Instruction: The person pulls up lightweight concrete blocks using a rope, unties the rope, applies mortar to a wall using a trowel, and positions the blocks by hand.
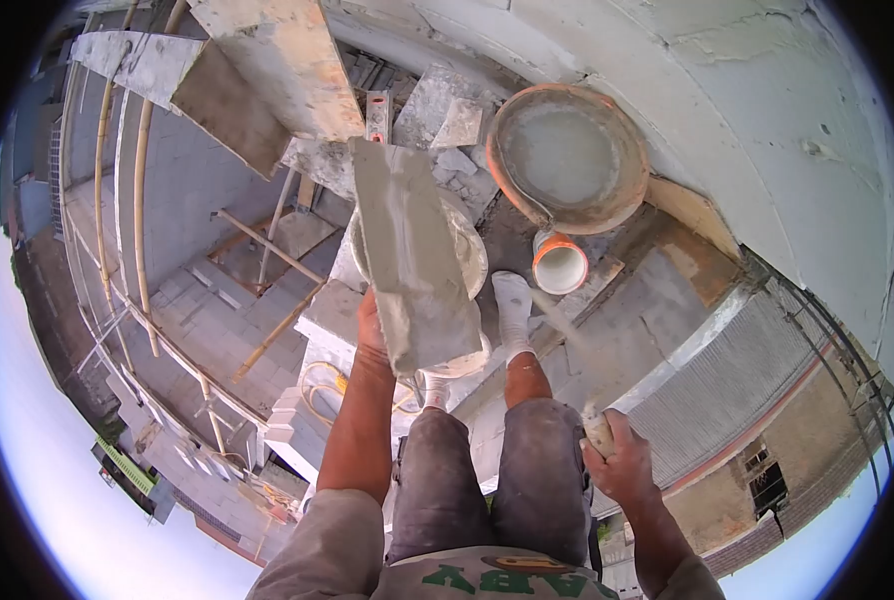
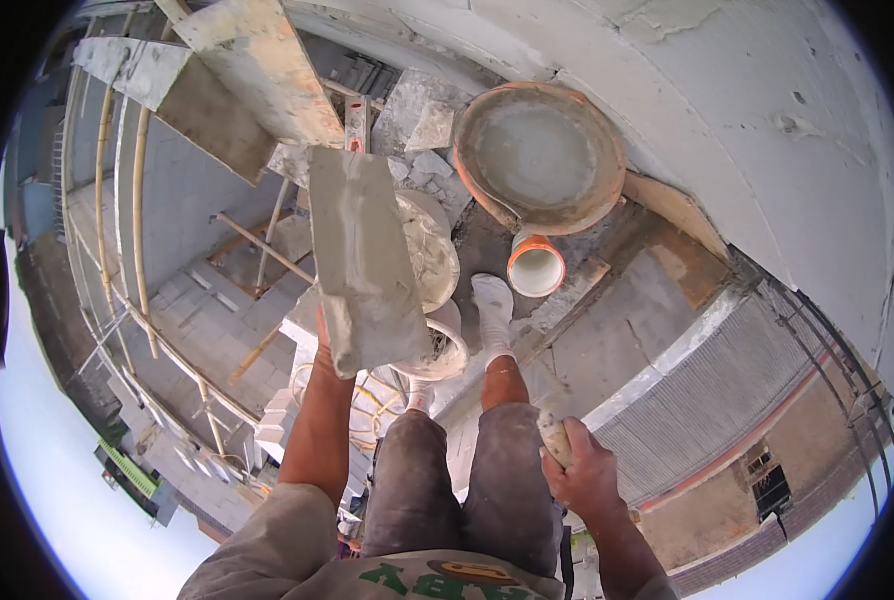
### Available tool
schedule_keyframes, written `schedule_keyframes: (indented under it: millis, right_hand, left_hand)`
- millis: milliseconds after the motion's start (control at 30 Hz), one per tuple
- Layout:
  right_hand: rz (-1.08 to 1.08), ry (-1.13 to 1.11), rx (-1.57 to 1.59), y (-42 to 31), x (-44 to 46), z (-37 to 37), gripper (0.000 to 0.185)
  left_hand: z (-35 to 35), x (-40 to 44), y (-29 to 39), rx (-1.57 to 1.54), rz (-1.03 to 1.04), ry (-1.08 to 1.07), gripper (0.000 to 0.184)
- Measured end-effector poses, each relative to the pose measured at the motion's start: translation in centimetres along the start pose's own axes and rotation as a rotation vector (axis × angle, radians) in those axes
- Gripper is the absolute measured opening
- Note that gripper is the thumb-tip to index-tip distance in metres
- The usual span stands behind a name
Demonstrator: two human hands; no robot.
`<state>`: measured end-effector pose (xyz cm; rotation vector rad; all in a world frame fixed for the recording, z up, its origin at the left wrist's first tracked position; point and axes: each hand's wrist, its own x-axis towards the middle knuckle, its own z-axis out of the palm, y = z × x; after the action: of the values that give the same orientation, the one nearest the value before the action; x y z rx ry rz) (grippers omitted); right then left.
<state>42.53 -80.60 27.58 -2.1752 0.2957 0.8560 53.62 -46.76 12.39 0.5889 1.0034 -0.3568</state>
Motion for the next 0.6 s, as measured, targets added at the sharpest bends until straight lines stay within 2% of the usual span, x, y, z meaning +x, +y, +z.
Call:
schedule_keyframes:
  millis: [100,200,300,400,567,600]
  right_hand:
    - [-0.030,-0.069,-0.225,-1.5,0.5,0.0,0.054]
    - [-0.085,-0.097,-0.304,-3.4,0.9,-0.2,0.051]
    - [-0.018,-0.254,-0.269,-3.9,1.4,-0.1,0.056]
    - [-0.048,-0.343,-0.282,-4.9,2.5,-0.2,0.065]
    - [-0.062,-0.371,-0.209,-6.8,4.4,1.6,0.060]
    - [-0.065,-0.385,-0.203,-7.0,4.5,2.2,0.058]
  left_hand:
    - [-1.9,1.6,0.9,0.081,-0.047,-0.043,0.041]
    - [1.4,0.2,1.2,0.061,-0.048,-0.074,0.041]
    - [1.2,0.1,0.9,0.069,-0.029,-0.048,0.040]
    - [0.5,-0.8,1.2,0.089,-0.003,-0.051,0.039]
    - [-1.2,-3.0,2.7,0.150,0.039,-0.098,0.039]
    - [-1.2,-3.6,3.0,0.143,0.032,-0.046,0.037]
